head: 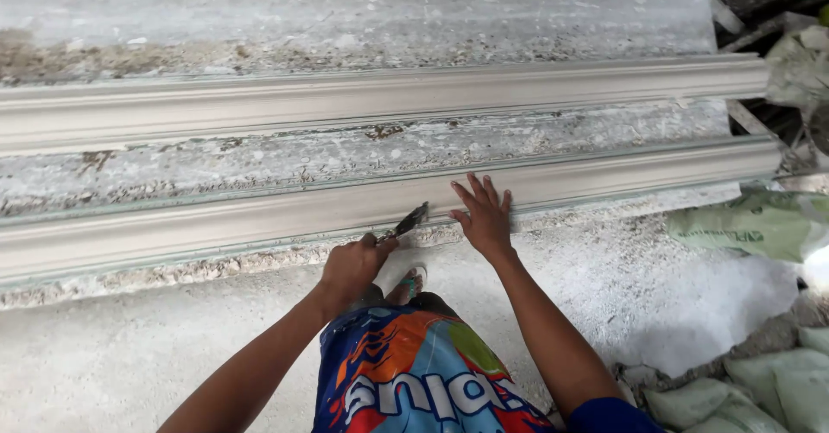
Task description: Scraping excess material off decorative plaster trim pieces with a putty knife.
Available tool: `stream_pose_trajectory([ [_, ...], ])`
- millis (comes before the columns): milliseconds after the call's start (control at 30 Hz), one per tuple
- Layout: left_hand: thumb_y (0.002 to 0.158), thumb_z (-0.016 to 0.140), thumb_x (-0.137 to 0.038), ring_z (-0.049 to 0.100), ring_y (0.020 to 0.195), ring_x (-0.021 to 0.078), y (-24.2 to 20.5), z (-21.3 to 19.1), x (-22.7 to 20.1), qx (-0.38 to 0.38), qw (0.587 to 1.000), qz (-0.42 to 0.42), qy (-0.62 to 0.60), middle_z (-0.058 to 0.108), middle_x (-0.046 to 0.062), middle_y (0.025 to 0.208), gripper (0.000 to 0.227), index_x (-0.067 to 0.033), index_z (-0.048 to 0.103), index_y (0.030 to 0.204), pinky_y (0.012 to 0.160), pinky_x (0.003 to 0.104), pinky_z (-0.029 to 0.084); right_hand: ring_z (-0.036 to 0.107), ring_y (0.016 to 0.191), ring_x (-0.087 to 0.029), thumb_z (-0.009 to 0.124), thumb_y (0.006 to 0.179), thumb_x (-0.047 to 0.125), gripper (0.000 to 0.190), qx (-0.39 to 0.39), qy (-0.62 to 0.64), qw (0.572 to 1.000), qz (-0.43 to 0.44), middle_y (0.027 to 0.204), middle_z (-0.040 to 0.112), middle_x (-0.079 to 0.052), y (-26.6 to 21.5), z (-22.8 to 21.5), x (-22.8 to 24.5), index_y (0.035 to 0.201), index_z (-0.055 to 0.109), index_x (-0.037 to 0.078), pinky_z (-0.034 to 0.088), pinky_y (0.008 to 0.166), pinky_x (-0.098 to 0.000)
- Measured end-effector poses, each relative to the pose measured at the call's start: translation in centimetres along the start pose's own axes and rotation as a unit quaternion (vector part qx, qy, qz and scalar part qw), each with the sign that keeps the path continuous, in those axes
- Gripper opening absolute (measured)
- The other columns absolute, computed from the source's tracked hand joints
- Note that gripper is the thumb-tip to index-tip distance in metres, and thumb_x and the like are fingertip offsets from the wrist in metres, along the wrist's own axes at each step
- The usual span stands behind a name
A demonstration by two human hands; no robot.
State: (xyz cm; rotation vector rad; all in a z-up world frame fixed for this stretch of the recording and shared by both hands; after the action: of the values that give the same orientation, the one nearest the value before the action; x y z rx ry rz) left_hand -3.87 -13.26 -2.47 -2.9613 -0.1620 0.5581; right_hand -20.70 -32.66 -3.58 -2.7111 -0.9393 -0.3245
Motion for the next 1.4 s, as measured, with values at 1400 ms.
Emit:
stream_pose_trajectory([
  [1400,0.102,0.047,-0.034,0.075,0.077,0.0398,5.1,-0.1,-7.2,0.03,0.997,-0.065,0.031,0.07,0.006,0.103,0.03,-0.036,0.069,0.123,0.068,0.053,0.064,0.014,0.155,-0.036,0.062,0.096,0.059,0.056,-0.034,0.034,0.992,-0.12,0.165,0.032,0.003,1.0,-4.2,-12.1,0.149,0.051,0.043,0.001,0.121,-0.0609],
])
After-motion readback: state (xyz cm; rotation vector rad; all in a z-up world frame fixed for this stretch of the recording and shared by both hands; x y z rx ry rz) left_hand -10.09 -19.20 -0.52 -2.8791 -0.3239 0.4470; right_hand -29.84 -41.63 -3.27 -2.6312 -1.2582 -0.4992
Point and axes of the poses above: each hand's wrist, its own y-axis towards the middle knuckle, its own z-axis out of the palm, x = y × z, the point moved 9 cm from there along y, towards the middle knuckle
